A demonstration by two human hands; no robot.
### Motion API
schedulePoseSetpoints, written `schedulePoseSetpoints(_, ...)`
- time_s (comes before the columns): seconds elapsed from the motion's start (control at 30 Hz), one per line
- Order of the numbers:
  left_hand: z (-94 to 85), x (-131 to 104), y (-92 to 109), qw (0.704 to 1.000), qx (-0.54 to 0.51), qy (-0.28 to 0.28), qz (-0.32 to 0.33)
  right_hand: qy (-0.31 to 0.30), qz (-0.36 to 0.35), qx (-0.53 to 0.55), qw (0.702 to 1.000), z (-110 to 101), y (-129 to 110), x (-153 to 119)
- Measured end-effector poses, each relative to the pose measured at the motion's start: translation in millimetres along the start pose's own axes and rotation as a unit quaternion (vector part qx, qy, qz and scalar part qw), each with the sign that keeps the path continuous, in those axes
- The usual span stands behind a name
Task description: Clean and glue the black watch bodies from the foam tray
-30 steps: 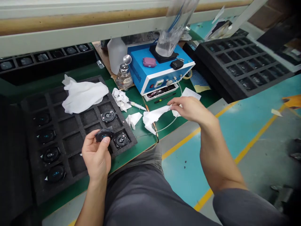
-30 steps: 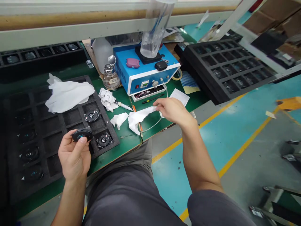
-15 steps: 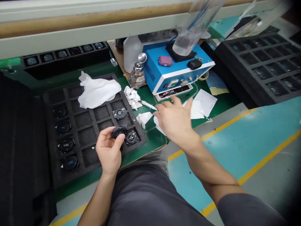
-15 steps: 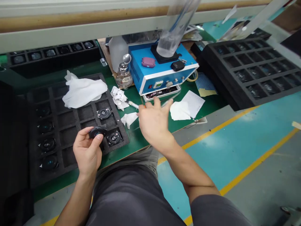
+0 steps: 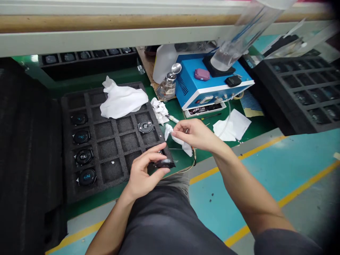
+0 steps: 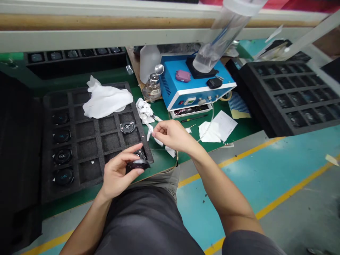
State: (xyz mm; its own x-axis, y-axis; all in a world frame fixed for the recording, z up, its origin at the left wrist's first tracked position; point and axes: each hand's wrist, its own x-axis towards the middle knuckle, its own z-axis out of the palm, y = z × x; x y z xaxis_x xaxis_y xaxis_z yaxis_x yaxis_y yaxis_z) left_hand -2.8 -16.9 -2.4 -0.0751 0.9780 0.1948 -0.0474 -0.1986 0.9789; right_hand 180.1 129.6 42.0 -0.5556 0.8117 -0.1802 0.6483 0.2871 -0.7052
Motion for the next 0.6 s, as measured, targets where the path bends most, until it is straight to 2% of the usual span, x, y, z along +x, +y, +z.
schedulePoseSetpoints(0.1,-0.8,0,1,0.997,0.059,-0.055,-0.001,-0.080,0.014,0.197,0.977,-9,-10,-17)
schedulePoseSetpoints(0.2,-0.9,1,0,0.997,0.052,-0.061,-0.019,-0.098,-0.046,0.253,0.961,-4,-16,-26)
schedulePoseSetpoints(0.3,-1.5,0,-1,0.998,-0.003,-0.042,-0.040,-0.043,-0.095,0.265,0.959,15,-16,-29)
schedulePoseSetpoints(0.47,-2.3,2,3,0.993,-0.100,-0.023,-0.062,0.078,-0.051,0.339,0.936,49,-14,-31)
schedulePoseSetpoints(0.53,-1.4,4,4,0.991,-0.109,0.017,-0.073,0.151,-0.032,0.338,0.928,47,-12,-24)
schedulePoseSetpoints(0.6,-0.1,6,5,0.988,-0.095,0.084,-0.086,0.243,-0.036,0.280,0.928,29,-12,-8)
